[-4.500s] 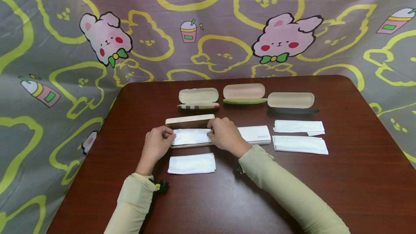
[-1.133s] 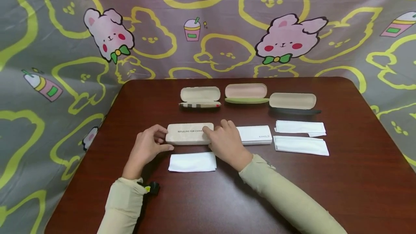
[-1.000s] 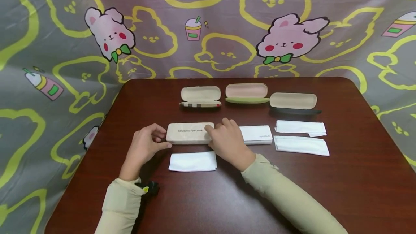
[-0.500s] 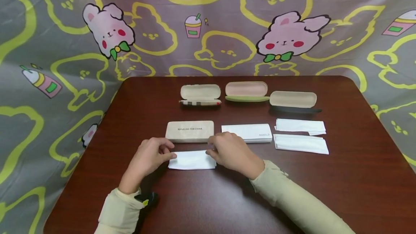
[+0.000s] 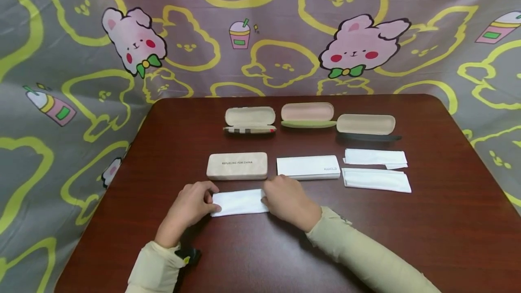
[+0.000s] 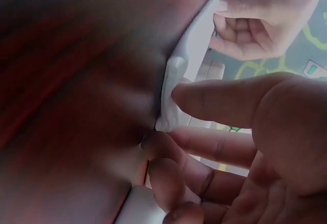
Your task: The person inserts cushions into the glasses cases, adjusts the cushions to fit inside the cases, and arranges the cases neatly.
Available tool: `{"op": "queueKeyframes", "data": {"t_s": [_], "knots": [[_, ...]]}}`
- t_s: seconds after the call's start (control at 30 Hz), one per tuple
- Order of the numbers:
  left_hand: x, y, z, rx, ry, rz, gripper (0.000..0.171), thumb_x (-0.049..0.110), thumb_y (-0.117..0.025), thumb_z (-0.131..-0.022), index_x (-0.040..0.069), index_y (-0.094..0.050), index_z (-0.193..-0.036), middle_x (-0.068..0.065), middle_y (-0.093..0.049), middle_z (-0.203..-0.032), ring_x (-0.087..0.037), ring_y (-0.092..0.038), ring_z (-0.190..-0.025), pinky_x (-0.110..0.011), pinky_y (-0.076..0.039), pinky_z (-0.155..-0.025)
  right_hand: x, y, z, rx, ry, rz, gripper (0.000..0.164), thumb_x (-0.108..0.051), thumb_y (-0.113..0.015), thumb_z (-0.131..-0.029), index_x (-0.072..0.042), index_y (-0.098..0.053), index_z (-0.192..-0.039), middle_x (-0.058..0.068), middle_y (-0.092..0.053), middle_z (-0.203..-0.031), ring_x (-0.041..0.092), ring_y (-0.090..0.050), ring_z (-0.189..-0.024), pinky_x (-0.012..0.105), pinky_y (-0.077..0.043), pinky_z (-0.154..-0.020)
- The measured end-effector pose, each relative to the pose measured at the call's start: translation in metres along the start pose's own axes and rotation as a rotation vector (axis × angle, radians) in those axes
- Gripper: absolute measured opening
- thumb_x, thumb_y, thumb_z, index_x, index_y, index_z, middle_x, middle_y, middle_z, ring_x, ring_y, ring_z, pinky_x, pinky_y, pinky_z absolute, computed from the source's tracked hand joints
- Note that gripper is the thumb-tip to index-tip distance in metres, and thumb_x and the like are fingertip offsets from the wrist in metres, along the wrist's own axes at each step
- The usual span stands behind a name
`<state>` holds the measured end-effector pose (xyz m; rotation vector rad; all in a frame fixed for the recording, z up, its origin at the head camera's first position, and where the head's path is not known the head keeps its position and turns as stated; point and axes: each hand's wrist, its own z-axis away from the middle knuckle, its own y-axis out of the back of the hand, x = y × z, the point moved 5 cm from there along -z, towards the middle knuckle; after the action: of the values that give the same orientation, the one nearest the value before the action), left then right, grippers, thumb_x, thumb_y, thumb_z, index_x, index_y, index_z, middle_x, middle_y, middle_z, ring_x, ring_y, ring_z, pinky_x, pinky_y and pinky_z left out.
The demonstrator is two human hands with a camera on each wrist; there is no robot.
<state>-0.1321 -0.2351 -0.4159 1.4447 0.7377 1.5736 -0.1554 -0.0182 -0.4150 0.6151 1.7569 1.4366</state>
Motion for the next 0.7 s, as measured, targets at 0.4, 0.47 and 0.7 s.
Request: {"op": "queueKeyframes", "data": {"t_s": [0.4, 0.47, 0.7], "knots": [[-0.009, -0.003, 0.001, -0.032, 0.025, 0.124, 0.026, 0.011, -0.090, -0.073, 0.014, -0.064, -0.071, 0.003, -0.057, -0.068, -0.015, -0.051, -0.064, -0.033, -0.044, -0.060, 0.002, -0.004, 0.001, 0.008, 0.019, -0.172, 0.023, -0.012, -0.077, -0.080, -0.016, -0.056, -0.071, -0.004, -0.055, -0.064, 0.017, -0.055, -0.059, 0.036, -0.044, -0.051], [-0.010, -0.003, 0.002, -0.047, 0.009, 0.216, 0.025, 0.009, -0.088, -0.075, 0.013, -0.063, -0.072, 0.002, -0.057, -0.067, -0.015, -0.051, -0.061, -0.032, -0.043, -0.057, 0.005, -0.004, 0.002, 0.009, 0.015, -0.222, 0.025, -0.013, -0.076, -0.080, -0.018, -0.054, -0.070, -0.007, -0.052, -0.062, 0.013, -0.051, -0.058, 0.033, -0.043, -0.051], [-0.012, -0.004, 0.002, -0.192, -0.060, 0.571, 0.022, 0.000, -0.079, -0.081, 0.001, -0.057, -0.079, -0.006, -0.060, -0.064, -0.019, -0.057, -0.057, -0.028, -0.045, -0.051, 0.016, 0.004, 0.004, 0.032, -0.025, -0.397, 0.025, -0.015, -0.076, -0.075, -0.022, -0.054, -0.065, -0.014, -0.050, -0.057, 0.009, -0.047, -0.054, 0.029, -0.042, -0.055]]}}
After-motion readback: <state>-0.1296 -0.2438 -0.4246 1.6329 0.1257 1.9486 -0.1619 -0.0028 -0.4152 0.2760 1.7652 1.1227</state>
